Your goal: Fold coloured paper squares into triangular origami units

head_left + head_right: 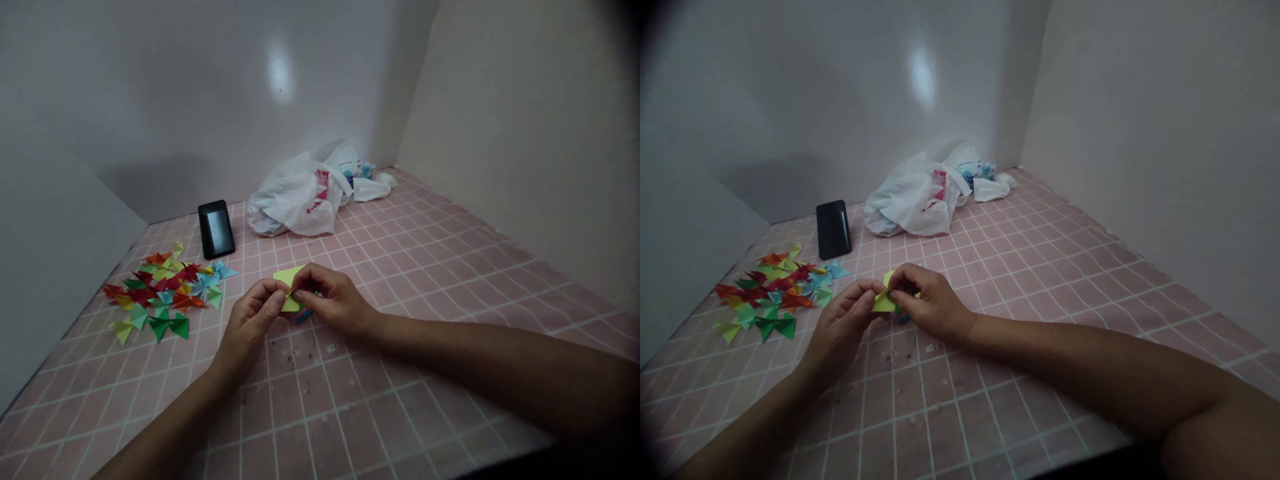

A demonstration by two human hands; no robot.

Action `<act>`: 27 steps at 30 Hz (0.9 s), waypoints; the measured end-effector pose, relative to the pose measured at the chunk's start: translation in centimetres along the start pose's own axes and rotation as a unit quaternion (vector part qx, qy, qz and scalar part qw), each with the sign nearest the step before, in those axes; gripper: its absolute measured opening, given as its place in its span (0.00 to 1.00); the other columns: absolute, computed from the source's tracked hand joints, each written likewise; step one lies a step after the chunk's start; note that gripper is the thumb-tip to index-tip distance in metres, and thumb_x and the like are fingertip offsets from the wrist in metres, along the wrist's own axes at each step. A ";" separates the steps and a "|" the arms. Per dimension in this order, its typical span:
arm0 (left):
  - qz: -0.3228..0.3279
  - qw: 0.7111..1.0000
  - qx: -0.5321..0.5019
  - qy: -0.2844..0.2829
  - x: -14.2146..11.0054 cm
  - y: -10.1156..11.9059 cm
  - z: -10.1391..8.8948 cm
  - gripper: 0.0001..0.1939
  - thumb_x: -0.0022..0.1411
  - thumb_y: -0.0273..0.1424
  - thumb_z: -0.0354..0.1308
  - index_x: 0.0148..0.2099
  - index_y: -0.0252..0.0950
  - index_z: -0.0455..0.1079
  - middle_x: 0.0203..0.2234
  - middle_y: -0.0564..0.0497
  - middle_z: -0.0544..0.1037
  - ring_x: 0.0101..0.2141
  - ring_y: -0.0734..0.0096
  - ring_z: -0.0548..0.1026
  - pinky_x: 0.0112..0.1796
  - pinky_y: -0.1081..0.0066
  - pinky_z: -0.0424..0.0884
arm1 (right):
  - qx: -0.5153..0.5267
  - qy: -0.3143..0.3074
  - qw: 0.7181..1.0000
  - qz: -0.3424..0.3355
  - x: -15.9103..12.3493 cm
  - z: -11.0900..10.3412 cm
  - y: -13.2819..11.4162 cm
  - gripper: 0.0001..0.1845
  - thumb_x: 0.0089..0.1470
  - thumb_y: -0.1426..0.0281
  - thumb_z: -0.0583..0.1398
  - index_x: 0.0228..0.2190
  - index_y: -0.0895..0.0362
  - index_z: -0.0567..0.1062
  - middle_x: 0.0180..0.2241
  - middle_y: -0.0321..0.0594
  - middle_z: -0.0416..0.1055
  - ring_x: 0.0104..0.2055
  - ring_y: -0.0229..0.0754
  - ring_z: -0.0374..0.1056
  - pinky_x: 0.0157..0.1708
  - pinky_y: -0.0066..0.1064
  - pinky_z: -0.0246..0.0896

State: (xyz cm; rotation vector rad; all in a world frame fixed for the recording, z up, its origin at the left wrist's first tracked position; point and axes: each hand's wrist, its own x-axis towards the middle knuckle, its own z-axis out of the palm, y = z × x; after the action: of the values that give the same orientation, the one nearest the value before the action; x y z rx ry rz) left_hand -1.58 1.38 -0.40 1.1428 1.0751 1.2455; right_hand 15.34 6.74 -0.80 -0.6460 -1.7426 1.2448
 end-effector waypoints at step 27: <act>0.031 0.992 0.057 0.106 -0.5 1.0 1.5 0.06 0.55 0.29 0.66 0.35 0.37 0.72 0.26 0.57 0.76 0.25 0.77 0.75 0.27 0.77 0.74 | 0.206 -0.036 0.969 0.131 0.3 0.1 -0.4 0.07 0.47 0.73 0.64 0.28 0.58 0.70 0.25 0.31 0.68 0.26 0.32 0.64 0.27 0.25 0.60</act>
State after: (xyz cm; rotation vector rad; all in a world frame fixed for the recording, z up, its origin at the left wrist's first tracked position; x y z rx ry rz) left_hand -0.27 0.77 0.77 1.1550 1.2911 1.3930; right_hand 15.16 6.79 -0.33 -0.5990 -1.4200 1.7726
